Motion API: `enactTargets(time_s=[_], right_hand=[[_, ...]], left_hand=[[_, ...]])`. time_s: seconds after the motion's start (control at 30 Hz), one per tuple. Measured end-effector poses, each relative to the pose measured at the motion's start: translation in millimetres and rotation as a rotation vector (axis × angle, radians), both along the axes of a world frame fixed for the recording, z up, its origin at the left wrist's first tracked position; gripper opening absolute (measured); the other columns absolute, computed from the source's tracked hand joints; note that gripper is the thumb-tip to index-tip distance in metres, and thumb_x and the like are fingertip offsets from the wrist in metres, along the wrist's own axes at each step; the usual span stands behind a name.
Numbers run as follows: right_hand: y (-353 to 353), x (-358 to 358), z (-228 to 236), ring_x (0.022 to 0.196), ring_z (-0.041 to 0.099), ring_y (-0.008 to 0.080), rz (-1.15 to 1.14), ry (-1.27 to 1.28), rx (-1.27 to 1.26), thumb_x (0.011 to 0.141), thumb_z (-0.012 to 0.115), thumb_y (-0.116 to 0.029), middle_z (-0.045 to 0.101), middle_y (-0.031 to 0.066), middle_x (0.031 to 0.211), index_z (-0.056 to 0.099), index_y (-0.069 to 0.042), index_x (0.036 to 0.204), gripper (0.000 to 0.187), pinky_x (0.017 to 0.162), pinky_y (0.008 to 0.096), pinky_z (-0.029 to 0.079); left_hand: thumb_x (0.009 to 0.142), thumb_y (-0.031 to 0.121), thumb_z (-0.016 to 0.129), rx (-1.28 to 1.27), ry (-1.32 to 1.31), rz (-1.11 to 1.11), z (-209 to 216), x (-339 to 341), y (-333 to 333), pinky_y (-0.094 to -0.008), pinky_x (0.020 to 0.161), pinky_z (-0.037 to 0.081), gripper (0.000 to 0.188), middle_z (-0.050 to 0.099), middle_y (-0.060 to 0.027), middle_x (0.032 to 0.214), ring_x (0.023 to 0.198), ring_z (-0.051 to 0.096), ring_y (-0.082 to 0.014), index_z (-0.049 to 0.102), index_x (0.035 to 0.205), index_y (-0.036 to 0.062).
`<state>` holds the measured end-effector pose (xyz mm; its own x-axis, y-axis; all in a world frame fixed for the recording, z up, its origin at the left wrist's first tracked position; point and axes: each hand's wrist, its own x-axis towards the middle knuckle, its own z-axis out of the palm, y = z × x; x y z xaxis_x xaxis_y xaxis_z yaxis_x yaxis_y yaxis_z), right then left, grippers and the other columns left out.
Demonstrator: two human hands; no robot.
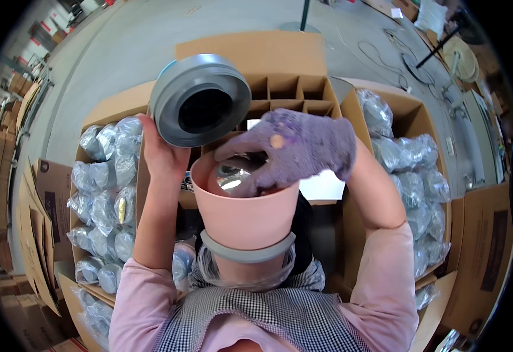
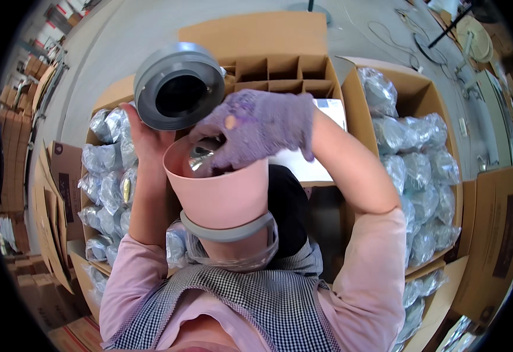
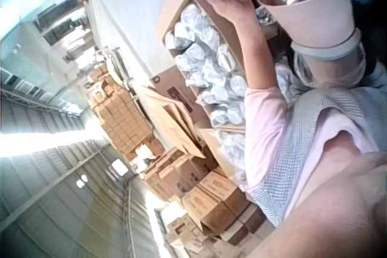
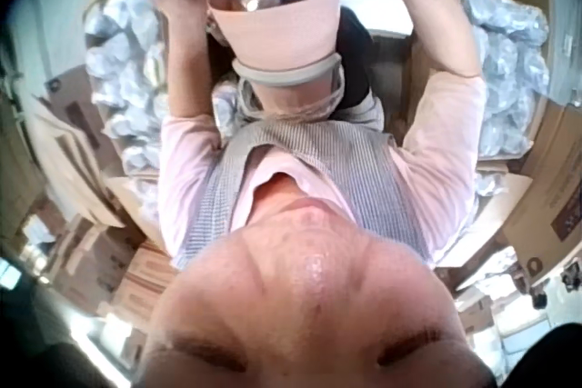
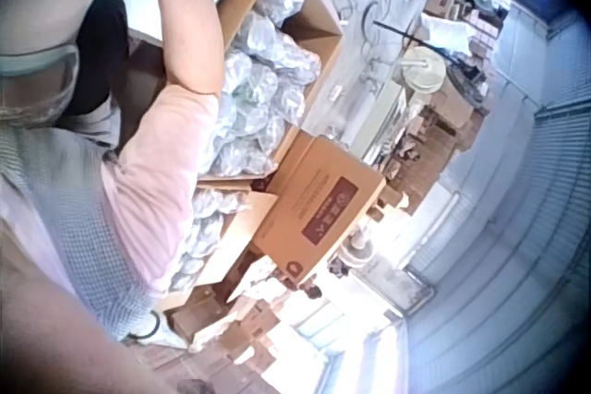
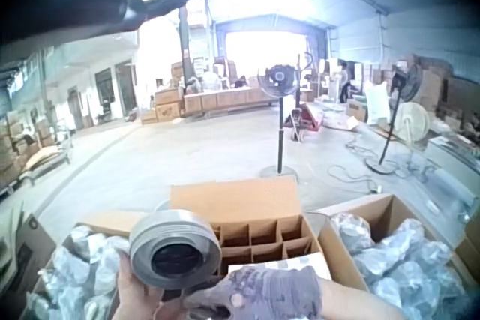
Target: The person assembles pink pitchers by inserting stainless steel inner containers, screwing on lids, and applying labels. They handle plastic-wrapped pitchers from a box, place them on their lap, and repeat the process for multiple units.
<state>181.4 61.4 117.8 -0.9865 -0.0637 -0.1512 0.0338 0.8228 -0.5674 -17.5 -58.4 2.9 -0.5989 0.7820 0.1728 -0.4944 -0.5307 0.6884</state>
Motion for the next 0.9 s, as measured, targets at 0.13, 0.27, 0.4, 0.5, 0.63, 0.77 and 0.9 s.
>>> enactTargets(time_s=[0.13, 0.27, 0.4, 0.5, 0.63, 0.77, 0.9], right_hand=[[2, 18, -8, 0.098, 0.066, 0.0286, -0.134, 0.295, -0.271, 0.079, 0.071, -0.029, 0.07, 0.0134, 0.099, 0.069, -0.006, 0.109, 0.037, 0.088, 0.0324, 0.052], [46, 44, -60, 0.097, 0.068, 0.0208, -0.511, 0.92, -0.549, 0.097, 0.046, -0.02, 0.071, 0.0145, 0.101, 0.069, 0.003, 0.103, 0.033, 0.089, 0.032, 0.052], [47, 28, -97, 0.104, 0.065, 0.0223, -0.758, 0.741, -1.035, 0.102, 0.036, -0.04, 0.068, 0.0129, 0.108, 0.064, 0.004, 0.113, 0.053, 0.093, 0.0321, 0.049], [39, 17, -101, 0.118, 0.057, 0.0243, -0.667, 0.597, -1.385, 0.098, 0.031, -0.063, 0.06, 0.0143, 0.126, 0.056, 0.002, 0.129, 0.076, 0.103, 0.0341, 0.041], [29, 18, -87, 0.117, 0.055, 0.0213, -0.577, 0.536, -1.416, 0.095, 0.028, -0.069, 0.059, 0.0135, 0.128, 0.054, 0.003, 0.131, 0.085, 0.105, 0.0321, 0.039], [15, 20, -81, 0.112, 0.058, 0.0188, -0.512, 0.545, -1.301, 0.101, 0.029, -0.058, 0.063, 0.0129, 0.12, 0.061, 0.003, 0.122, 0.072, 0.103, 0.0303, 0.04], [20, 17, -95, 0.111, 0.062, 0.0232, -0.446, 0.716, -1.058, 0.101, 0.04, -0.029, 0.068, 0.0162, 0.114, 0.066, 0.005, 0.109, 0.044, 0.1, 0.0338, 0.044]], left_hand=[[0.101, 0.052, 0.039, -0.006, 0.117, 0.05, 2, -6, -5, -0.042, 0.109, 0.037, 0.062, 0.054, -0.0112, 0.138, 0.128, 0.049, -0.0257, 0.047, 0.137, 0.0028], [0.093, 0.042, 0.062, 0.103, 0.463, -0.024, 16, -9, -2, -0.0323, 0.093, 0.045, 0.058, 0.061, -0.0127, 0.116, 0.107, 0.058, -0.0207, 0.056, 0.126, -0.0045], [0.078, 0.04, 0.077, 0.055, 0.917, -0.123, 48, 1, 12, -0.0271, 0.078, 0.044, 0.054, 0.062, -0.0086, 0.095, 0.087, 0.057, -0.0167, 0.069, 0.107, -0.0053], [0.072, 0.037, 0.08, -0.023, 1.097, -0.152, 56, 9, 11, -0.0262, 0.073, 0.043, 0.05, 0.061, -0.0067, 0.088, 0.082, 0.056, -0.0159, 0.073, 0.102, -0.003], [0.068, 0.037, 0.08, -0.068, 1.211, -0.154, 65, 15, 7, -0.0264, 0.069, 0.043, 0.05, 0.06, -0.0068, 0.086, 0.08, 0.056, -0.0162, 0.074, 0.101, -0.0006], [0.07, 0.045, 0.075, -0.124, 1.318, -0.126, 75, 27, 2, -0.0272, 0.067, 0.042, 0.056, 0.06, -0.0094, 0.085, 0.078, 0.057, -0.0177, 0.073, 0.099, -0.0024], [0.067, 0.03, 0.082, -0.149, 1.338, -0.103, 85, 41, -3, -0.0269, 0.068, 0.042, 0.044, 0.058, -0.0066, 0.082, 0.077, 0.055, -0.0169, 0.074, 0.099, 0.0013]])
